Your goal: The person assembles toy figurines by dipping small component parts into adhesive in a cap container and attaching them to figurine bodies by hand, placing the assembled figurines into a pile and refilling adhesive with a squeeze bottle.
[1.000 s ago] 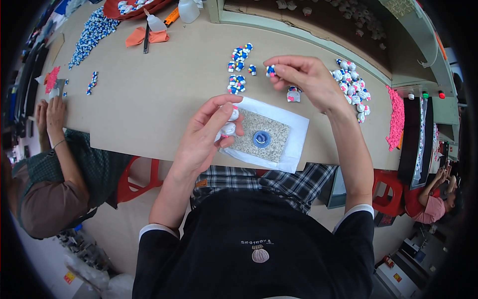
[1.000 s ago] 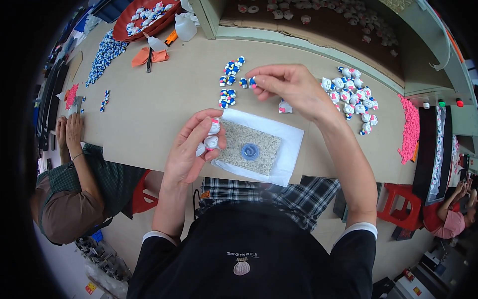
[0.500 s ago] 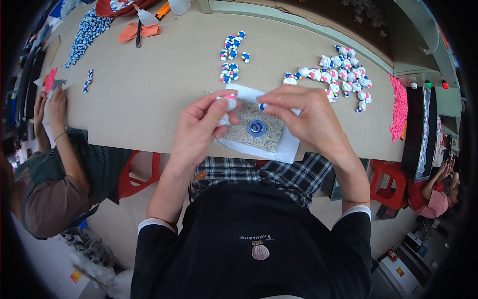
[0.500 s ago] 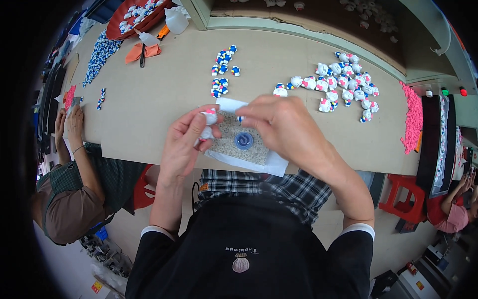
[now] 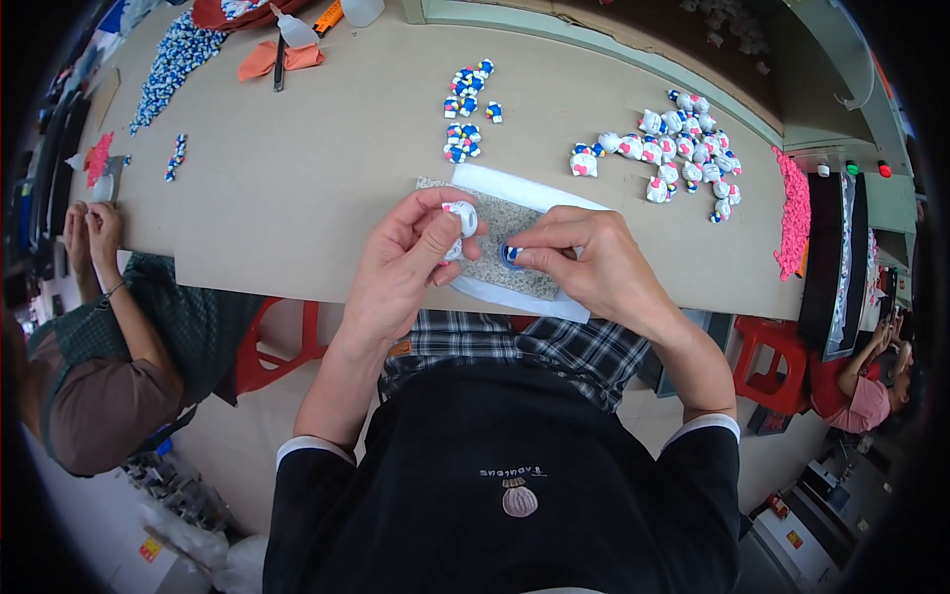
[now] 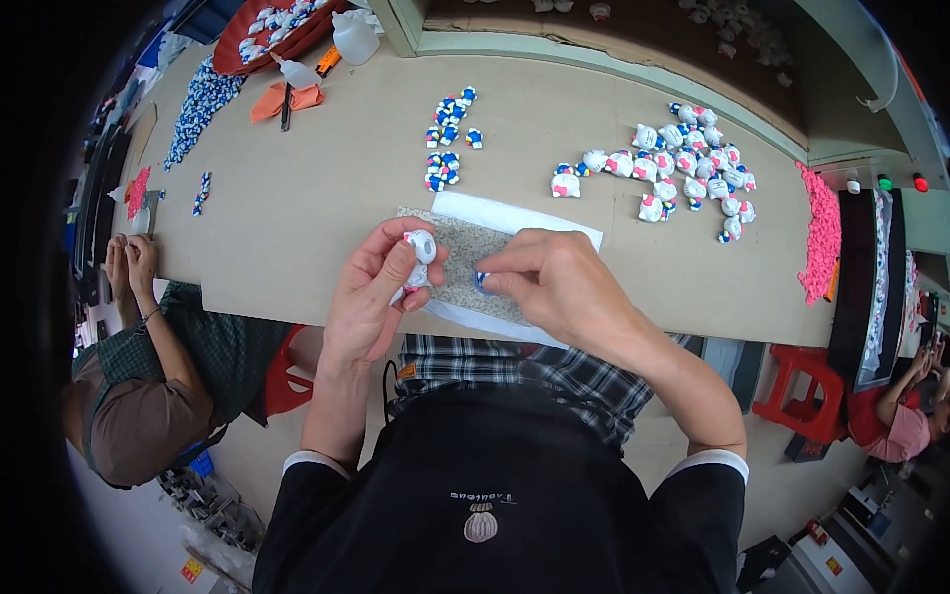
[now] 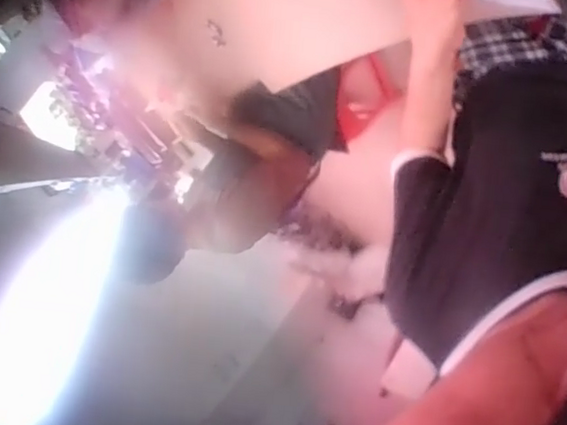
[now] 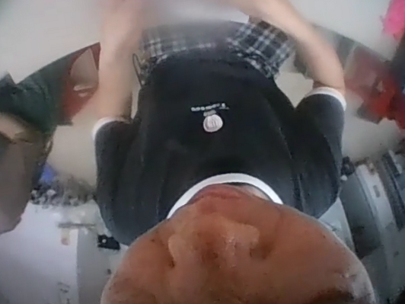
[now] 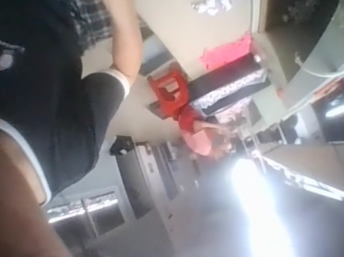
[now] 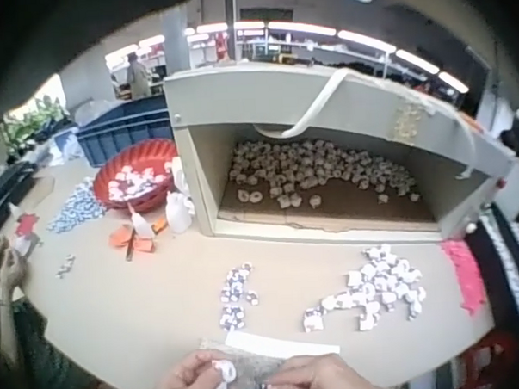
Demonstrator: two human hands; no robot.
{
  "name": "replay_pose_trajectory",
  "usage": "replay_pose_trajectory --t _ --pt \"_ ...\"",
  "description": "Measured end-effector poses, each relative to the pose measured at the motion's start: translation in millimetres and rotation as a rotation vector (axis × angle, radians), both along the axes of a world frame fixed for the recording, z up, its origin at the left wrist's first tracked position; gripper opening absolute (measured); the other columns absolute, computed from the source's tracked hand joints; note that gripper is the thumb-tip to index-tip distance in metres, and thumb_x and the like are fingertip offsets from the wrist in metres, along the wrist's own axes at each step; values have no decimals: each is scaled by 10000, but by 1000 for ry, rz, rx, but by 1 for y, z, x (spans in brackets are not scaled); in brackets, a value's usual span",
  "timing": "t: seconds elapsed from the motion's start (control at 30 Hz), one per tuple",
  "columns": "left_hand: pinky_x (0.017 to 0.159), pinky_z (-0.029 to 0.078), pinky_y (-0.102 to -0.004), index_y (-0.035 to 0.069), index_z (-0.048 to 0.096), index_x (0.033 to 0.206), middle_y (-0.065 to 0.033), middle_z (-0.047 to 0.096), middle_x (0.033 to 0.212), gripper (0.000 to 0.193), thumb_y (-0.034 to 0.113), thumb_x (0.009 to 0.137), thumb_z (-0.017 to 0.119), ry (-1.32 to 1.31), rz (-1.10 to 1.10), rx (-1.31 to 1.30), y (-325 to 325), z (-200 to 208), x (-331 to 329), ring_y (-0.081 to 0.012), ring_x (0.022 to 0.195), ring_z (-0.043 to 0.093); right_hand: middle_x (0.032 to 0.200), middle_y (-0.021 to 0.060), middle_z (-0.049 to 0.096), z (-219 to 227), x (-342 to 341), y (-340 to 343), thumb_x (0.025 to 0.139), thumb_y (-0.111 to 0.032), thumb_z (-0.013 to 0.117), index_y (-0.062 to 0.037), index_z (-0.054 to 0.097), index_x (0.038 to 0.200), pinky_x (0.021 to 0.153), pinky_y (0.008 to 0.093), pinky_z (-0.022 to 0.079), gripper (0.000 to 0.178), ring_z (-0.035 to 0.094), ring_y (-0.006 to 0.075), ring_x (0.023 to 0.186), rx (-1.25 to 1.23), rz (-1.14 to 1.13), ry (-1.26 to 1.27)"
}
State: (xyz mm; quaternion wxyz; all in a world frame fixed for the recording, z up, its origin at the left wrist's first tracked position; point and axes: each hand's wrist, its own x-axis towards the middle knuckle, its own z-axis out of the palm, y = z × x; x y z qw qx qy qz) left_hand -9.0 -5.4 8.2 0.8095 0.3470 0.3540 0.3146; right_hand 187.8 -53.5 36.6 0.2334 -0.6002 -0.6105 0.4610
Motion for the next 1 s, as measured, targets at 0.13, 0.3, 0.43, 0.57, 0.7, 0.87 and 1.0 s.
replay_pose_trajectory --t 0.13,0.3,0.43,0.57,0.7,0.87,1.0 --pt "519 353 -168 20 536 1104 -75 615 903 223 115 903 520 -22 7 9 -2 1 8 -73 735 533 846 75 621 -12 6 -4 794 -40 635 5 660 977 650 249 469 191 585 121 747 8 -236 421" --pt "525 357 -176 32 543 1077 -71 607 917 218 129 882 558 -2 19 54 -6 -6 14 -82 762 547 851 48 607 -10 3 -3 821 -46 619 -1 652 1004 671 213 465 191 570 90 774 78 -343 682" --pt "520 350 -182 26 545 1068 -69 609 905 219 82 859 581 -49 6 94 -9 -11 19 -78 739 544 853 51 606 -11 -2 -3 822 -48 619 -5 655 998 675 207 461 185 567 90 773 100 -331 650" --pt "509 330 -191 10 547 1053 -63 610 888 228 49 836 604 -9 61 196 -11 -10 24 -70 706 540 848 59 615 -14 -3 -5 811 -43 624 -19 662 990 671 212 460 185 571 94 768 167 -348 580" --pt "705 459 -192 8 592 1020 -38 631 885 246 19 783 657 -23 85 166 -10 -8 25 -80 782 579 825 73 631 -15 -4 -8 790 -25 630 -29 674 961 641 226 466 177 586 110 740 241 -359 522" --pt "703 464 -202 -2 608 983 -44 633 872 213 12 777 661 142 80 459 -12 -6 27 -76 785 579 799 81 635 -8 -9 -10 765 2 638 -21 678 929 610 232 470 170 595 124 707 401 -312 238" --pt "689 466 -205 -2 619 971 -41 634 844 218 28 764 681 152 85 506 -13 -3 30 -71 769 577 797 81 635 -17 -11 -12 759 18 635 -11 678 909 609 231 467 159 599 126 709 434 -349 339"
